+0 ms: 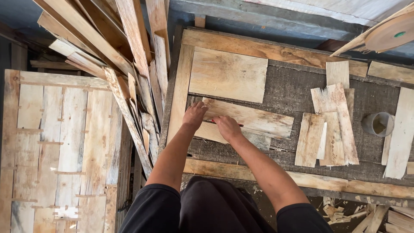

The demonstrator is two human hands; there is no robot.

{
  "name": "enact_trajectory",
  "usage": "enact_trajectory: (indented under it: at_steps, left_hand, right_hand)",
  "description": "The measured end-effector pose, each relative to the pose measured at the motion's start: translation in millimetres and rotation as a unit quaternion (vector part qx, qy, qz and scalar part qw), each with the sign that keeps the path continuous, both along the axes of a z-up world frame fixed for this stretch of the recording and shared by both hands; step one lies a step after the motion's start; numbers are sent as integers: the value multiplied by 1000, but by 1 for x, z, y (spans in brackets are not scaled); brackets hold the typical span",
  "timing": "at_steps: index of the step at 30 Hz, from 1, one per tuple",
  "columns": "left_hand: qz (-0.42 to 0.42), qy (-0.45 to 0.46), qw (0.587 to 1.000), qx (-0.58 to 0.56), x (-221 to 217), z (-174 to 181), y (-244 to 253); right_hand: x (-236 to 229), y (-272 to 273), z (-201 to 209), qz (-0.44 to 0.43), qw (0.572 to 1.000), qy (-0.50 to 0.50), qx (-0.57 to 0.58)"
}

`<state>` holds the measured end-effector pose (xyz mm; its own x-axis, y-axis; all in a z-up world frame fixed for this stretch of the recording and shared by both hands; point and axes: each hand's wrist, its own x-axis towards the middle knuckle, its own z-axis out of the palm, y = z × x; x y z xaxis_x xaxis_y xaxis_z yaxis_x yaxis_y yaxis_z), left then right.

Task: Sorting, lining up, and scoring wood veneer sheets on a workbench with a utility cutter.

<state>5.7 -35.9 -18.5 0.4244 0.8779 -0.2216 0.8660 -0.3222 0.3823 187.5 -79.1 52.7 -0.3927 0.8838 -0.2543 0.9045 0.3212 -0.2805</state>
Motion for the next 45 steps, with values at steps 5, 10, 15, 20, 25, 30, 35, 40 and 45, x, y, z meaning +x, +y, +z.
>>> enact_trajectory:
  at_steps: [5, 10, 15, 20, 25, 30, 35, 40, 45]
  left_hand:
    - [-2, 19, 1000, -1, 4, 7, 1]
    - [-3, 22, 1000, -5, 4, 10, 2]
    - [-9, 30, 999, -8, 3, 10, 2]
    - [-3, 22, 1000, -7, 4, 7, 4]
    - [-5, 8, 1000, 9, 1, -3, 2]
    - [-2, 10, 1000, 2, 1, 4, 3]
    - [6, 57, 998, -29, 15, 0, 3]
    - [89, 80, 990, -77, 40, 47, -11]
    - [174, 64, 982, -21, 52, 20, -21]
  right_hand:
    - [-1, 0, -9, -5, 1000, -16, -13]
    - [6, 1, -18, -14, 996, -51, -72]
    - [14, -1, -3, -6, 998, -47, -40]
    - [24, -2, -1, -9, 997, -49, -57]
    - [30, -2, -5, -11, 998, -39, -53]
    - [40, -7, -1, -11, 997, -50, -52]
    - [41, -4, -14, -20, 996, -50, -65]
    - [43, -3, -21, -18, 996, -56, -73]
    - [44, -3, -21, -24, 995, -52, -80]
